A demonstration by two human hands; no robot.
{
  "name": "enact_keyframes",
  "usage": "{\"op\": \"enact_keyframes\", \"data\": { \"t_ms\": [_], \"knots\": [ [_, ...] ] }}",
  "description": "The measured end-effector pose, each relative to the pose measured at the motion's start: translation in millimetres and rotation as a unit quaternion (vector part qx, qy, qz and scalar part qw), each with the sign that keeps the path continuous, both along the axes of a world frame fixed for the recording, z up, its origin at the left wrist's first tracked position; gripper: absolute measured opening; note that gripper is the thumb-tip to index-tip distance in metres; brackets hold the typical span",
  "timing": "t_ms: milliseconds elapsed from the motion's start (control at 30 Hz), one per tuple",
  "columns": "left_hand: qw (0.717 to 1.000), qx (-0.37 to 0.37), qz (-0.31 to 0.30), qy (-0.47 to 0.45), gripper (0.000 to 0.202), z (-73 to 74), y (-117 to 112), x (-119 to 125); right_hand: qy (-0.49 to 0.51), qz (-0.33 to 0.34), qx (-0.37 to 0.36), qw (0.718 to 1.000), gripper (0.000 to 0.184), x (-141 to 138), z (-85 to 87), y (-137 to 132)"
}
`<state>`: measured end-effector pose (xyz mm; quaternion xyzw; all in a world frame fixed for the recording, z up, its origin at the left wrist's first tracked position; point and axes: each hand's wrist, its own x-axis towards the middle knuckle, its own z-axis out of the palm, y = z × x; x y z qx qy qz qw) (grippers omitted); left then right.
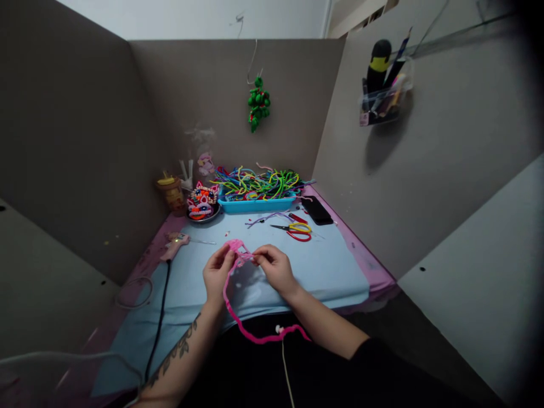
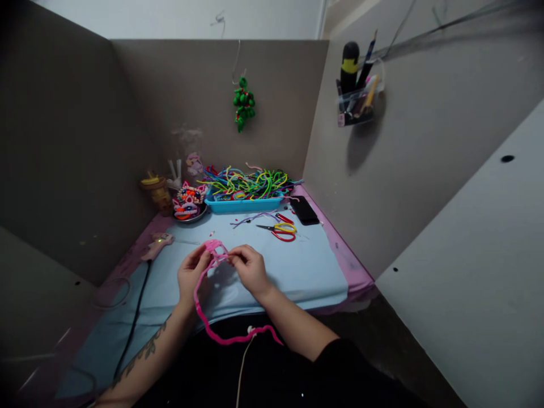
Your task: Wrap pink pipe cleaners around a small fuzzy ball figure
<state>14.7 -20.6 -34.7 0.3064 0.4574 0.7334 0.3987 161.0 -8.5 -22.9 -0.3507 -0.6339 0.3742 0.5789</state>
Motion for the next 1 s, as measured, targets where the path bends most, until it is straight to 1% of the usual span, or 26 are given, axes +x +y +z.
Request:
{"op": "enact_keyframes", "data": {
  "t_ms": [33,100,167,233,300,367,433,467,533,633,800,900,1000],
  "knots": [
    [1.0,-0.001,-0.006,0.003,0.048,-2.0,1,0,0.004,0.014,-0.018,1.0,0.011,-1,0.2,1],
    [1.0,-0.003,-0.007,0.005,0.048,-3.8,2,-1,-0.027,0.013,-0.008,1.0,0.011,-1,1.1,4],
    [1.0,0.0,0.004,0.001,0.049,-2.4,1,-1,-0.083,-0.027,0.038,0.995,0.012,0,2.6,6],
    [1.0,0.002,0.017,0.001,0.049,1.0,0,0,-0.118,-0.063,0.078,0.988,0.019,2,4.8,5],
    [1.0,-0.001,0.023,0.008,0.049,4.2,-2,2,-0.134,-0.073,0.114,0.982,0.023,2,7.8,1],
    [1.0,-0.004,0.019,0.016,0.049,6.0,-4,4,-0.156,-0.077,0.151,0.973,0.019,-1,10.7,-2],
    [1.0,-0.006,0.013,0.026,0.047,6.2,-5,5,-0.183,-0.087,0.169,0.965,0.012,-5,12.8,-3],
    [0.999,-0.007,0.012,0.032,0.047,6.0,-6,6,-0.194,-0.091,0.168,0.962,0.01,-7,13.3,-2],
    [0.999,-0.009,0.01,0.042,0.045,5.4,-6,6,-0.198,-0.092,0.155,0.964,0.011,-10,13.4,1],
    [0.999,-0.009,-0.003,0.051,0.044,4.8,-6,6,-0.173,-0.084,0.123,0.974,0.014,-12,12.3,7],
    [0.999,-0.008,-0.017,0.04,0.043,4.7,-6,5,-0.137,-0.102,0.085,0.982,0.009,-15,9.5,11],
    [0.999,-0.01,-0.027,0.028,0.045,4.2,-5,4,-0.135,-0.114,0.086,0.98,0.007,-17,7.2,11],
    [0.999,-0.009,-0.028,0.023,0.047,3.3,-4,3,-0.167,-0.106,0.117,0.973,0.01,-17,5.3,10]
  ]
}}
